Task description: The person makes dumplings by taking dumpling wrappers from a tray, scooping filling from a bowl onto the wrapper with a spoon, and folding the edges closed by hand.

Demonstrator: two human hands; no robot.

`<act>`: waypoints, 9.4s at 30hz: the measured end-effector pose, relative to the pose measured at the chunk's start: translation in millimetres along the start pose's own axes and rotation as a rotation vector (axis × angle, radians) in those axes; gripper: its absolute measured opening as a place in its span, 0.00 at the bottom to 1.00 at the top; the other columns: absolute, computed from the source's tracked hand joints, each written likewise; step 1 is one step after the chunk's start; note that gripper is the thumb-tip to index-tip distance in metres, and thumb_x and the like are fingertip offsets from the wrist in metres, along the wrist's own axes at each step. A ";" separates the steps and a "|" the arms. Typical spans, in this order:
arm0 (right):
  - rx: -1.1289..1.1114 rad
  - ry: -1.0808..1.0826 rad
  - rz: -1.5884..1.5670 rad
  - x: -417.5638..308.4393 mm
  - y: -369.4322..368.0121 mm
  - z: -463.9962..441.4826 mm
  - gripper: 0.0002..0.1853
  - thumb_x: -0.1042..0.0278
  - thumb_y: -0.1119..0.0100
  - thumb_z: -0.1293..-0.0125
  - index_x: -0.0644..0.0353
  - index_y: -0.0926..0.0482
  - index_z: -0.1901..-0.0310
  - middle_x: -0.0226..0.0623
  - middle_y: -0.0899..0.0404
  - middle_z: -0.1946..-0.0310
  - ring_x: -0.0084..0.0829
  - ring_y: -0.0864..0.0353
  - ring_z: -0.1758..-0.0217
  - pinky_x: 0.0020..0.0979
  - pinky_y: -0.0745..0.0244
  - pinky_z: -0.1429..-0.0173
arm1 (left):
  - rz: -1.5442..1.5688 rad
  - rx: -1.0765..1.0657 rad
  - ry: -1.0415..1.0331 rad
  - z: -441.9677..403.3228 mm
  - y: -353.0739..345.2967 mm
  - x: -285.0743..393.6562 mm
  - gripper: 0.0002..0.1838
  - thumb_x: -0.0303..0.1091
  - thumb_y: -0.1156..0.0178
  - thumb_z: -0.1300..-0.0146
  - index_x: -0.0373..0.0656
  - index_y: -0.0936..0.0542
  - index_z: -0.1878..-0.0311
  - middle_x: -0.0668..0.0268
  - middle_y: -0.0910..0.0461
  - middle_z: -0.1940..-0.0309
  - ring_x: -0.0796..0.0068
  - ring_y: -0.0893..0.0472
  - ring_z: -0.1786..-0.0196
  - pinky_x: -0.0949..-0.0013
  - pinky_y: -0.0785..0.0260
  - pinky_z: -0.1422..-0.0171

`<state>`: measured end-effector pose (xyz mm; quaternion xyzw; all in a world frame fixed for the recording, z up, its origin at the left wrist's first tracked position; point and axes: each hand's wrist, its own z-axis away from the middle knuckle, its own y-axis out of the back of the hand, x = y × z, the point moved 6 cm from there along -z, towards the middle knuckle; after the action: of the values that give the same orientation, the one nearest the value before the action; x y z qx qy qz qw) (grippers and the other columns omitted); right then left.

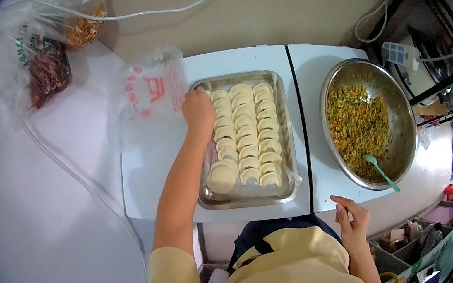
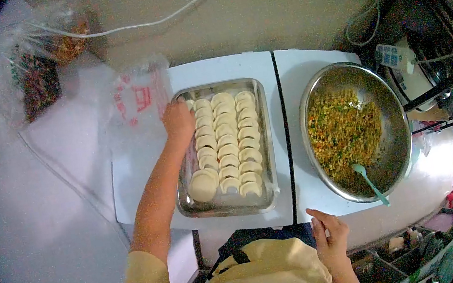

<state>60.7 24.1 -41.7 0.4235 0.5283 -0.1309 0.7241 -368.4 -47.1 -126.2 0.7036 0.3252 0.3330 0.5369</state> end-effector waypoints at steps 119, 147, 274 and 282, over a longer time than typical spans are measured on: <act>0.231 0.189 0.259 76.0 179.6 -38.0 0.20 0.82 0.45 0.43 0.61 0.22 0.48 0.31 0.29 0.64 0.27 0.31 0.61 0.26 0.32 0.56 | 1.904 -0.226 0.415 211.4 74.3 2.4 0.05 0.30 0.40 0.39 0.44 0.22 0.60 0.62 0.19 0.60 0.62 0.22 0.53 0.58 0.35 0.37; -0.091 -0.017 -0.069 80.8 121.6 -79.3 0.09 0.70 0.42 0.37 0.65 0.19 0.59 0.47 0.18 0.63 0.39 0.18 0.61 0.33 0.26 0.57 | 2.356 -0.768 0.716 233.4 52.8 240.0 0.20 0.35 0.45 0.33 0.37 0.32 0.42 0.59 0.27 0.44 0.64 0.27 0.41 0.59 0.35 0.33; 0.527 -0.151 -0.839 85.5 186.6 -17.8 0.12 0.64 0.46 0.32 0.68 0.23 0.60 0.31 0.27 0.79 0.21 0.32 0.78 0.21 0.39 0.74 | 2.101 -1.203 0.628 222.7 54.6 330.1 0.17 0.27 0.47 0.34 0.33 0.29 0.44 0.52 0.24 0.47 0.58 0.24 0.43 0.64 0.28 0.39; 0.330 -0.005 -0.064 95.0 175.6 -36.9 0.07 0.71 0.41 0.39 0.62 0.20 0.60 0.34 0.24 0.73 0.30 0.28 0.73 0.31 0.32 0.68 | 2.126 -1.213 0.624 218.4 57.0 329.0 0.21 0.33 0.49 0.32 0.33 0.33 0.38 0.52 0.26 0.45 0.58 0.26 0.41 0.64 0.29 0.37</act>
<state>187.2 183.0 -44.5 0.5194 0.5111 -0.2402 0.6414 2.4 91.3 -75.5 0.1500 -0.4919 0.8460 0.1408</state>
